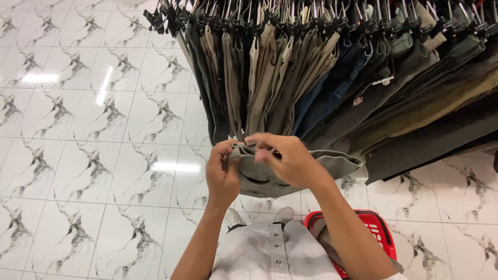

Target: Hanging a pair of pants on a clothing rack using a hanger with clips

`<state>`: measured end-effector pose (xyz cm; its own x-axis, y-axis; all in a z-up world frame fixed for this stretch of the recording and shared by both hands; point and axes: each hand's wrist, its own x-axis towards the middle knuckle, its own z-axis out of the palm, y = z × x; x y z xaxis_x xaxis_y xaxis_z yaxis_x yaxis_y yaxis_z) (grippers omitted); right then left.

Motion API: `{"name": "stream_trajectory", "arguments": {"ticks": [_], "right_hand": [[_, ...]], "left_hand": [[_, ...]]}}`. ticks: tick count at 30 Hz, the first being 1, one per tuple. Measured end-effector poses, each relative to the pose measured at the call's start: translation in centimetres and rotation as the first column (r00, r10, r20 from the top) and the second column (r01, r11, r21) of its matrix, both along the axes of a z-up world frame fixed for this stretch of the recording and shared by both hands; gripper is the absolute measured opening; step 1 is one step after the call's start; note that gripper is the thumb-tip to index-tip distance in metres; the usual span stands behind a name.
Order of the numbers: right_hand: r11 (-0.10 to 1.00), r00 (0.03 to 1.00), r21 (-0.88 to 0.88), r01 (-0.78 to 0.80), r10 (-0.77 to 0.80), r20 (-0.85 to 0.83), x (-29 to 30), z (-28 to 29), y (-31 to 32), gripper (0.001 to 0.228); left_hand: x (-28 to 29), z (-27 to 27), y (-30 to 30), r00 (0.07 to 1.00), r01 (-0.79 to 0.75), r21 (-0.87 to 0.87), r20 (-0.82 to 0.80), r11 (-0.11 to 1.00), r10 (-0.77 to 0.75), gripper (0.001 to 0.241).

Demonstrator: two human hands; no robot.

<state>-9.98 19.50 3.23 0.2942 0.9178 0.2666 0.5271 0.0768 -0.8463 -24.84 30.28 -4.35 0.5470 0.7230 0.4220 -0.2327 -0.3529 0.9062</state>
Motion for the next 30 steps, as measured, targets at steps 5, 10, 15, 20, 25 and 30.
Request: {"name": "stream_trajectory", "arguments": {"ticks": [5, 10, 15, 20, 25, 30], "right_hand": [[0.975, 0.958, -0.197, 0.103, -0.044, 0.283, 0.4, -1.8, -0.8, 0.059], [0.98, 0.921, -0.025, 0.196, -0.175, 0.348, 1.2, -3.8, -0.1, 0.022], [0.987, 0.848, 0.082, 0.136, -0.159, 0.505, 1.9, -4.2, 0.3, 0.018], [0.988, 0.893, 0.08, 0.13, -0.151, 0.423, 0.5, -0.6, -0.3, 0.026], [0.987, 0.907, 0.158, 0.038, -0.1, 0.41, 0.1, -0.3, -0.7, 0.036], [0.988, 0.865, 0.142, 0.059, -0.121, 0.487, 0.3, -0.5, -0.3, 0.016]], "left_hand": [[-0.4, 0.5, 0.2, 0.998, -0.054, -0.06, 0.004, 0.997, 0.055, 0.003], [-1.1, 1.3, 0.9, 0.993, 0.104, -0.096, 0.071, 0.99, -0.098, 0.044], [-1.5, 0.5, 2.3, 0.979, 0.099, 0.0, -0.179, 0.995, -0.098, 0.038], [-0.4, -1.0, 1.4, 0.993, 0.039, -0.026, -0.107, 0.999, -0.042, 0.035], [0.8, -0.8, 0.4, 0.996, 0.045, -0.032, -0.073, 0.998, -0.047, 0.035], [1.5, 0.7, -0.3, 0.998, 0.058, 0.007, -0.036, 0.998, -0.058, 0.034]]}}
